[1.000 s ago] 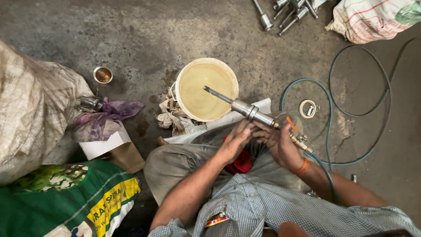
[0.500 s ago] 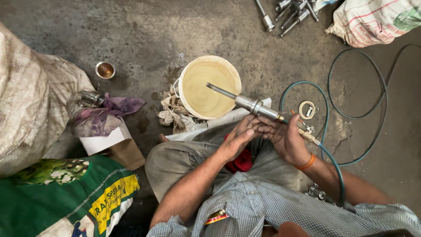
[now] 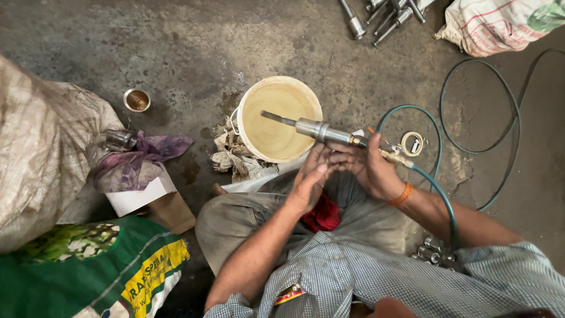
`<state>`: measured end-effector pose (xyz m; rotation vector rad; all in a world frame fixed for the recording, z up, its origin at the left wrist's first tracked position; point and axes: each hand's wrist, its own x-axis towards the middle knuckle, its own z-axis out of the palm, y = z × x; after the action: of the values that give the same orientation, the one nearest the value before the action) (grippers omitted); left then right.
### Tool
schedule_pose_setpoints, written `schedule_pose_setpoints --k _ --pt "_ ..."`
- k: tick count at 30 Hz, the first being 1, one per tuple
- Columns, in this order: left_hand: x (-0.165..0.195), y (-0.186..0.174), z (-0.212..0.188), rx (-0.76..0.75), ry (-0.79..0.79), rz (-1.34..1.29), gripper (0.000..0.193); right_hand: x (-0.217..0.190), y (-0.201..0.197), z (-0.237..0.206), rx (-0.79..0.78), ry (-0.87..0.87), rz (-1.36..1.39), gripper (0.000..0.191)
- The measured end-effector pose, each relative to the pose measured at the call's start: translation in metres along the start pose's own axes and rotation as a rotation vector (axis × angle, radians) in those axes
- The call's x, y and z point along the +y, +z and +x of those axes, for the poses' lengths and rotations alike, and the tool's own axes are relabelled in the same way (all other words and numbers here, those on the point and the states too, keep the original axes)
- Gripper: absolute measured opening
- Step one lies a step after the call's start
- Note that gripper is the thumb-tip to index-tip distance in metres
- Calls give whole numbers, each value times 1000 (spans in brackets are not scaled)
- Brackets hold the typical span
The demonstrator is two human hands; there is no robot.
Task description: The person sits on the floor and repeatedly picks up metal cylindrical parts from a crate. They use a handheld spray gun to clean the parts over a bucket of liquid, then wipe them with a red cloth before placing them into a sack.
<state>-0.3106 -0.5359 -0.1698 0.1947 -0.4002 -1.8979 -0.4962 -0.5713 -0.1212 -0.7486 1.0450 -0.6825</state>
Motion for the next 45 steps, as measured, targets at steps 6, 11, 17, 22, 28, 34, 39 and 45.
schedule_pose_setpoints --k 6,11,17,22,28,34,39,45 --pt "13 3 9 70 30 -42 77 -9 6 22 -80 -3 1 93" --pt "19 1 16 152 36 -62 80 -14 9 37 -42 -3 -5 85" --pt "21 -3 20 141 58 -74 79 -15 8 48 -57 18 -11 85" --pt "21 -7 22 160 71 -100 78 -15 10 54 -35 34 -26 82" --pt "18 -12 21 190 72 -112 79 -12 9 59 -36 49 -59 84" --pt "11 -20 18 173 85 -78 73 -9 7 58 -13 3 -87 74" --pt "9 -10 26 171 37 -162 63 3 4 25 -119 -167 33 85" --pt "11 15 33 536 -67 -228 56 49 10 -33 -138 -460 -157 80"
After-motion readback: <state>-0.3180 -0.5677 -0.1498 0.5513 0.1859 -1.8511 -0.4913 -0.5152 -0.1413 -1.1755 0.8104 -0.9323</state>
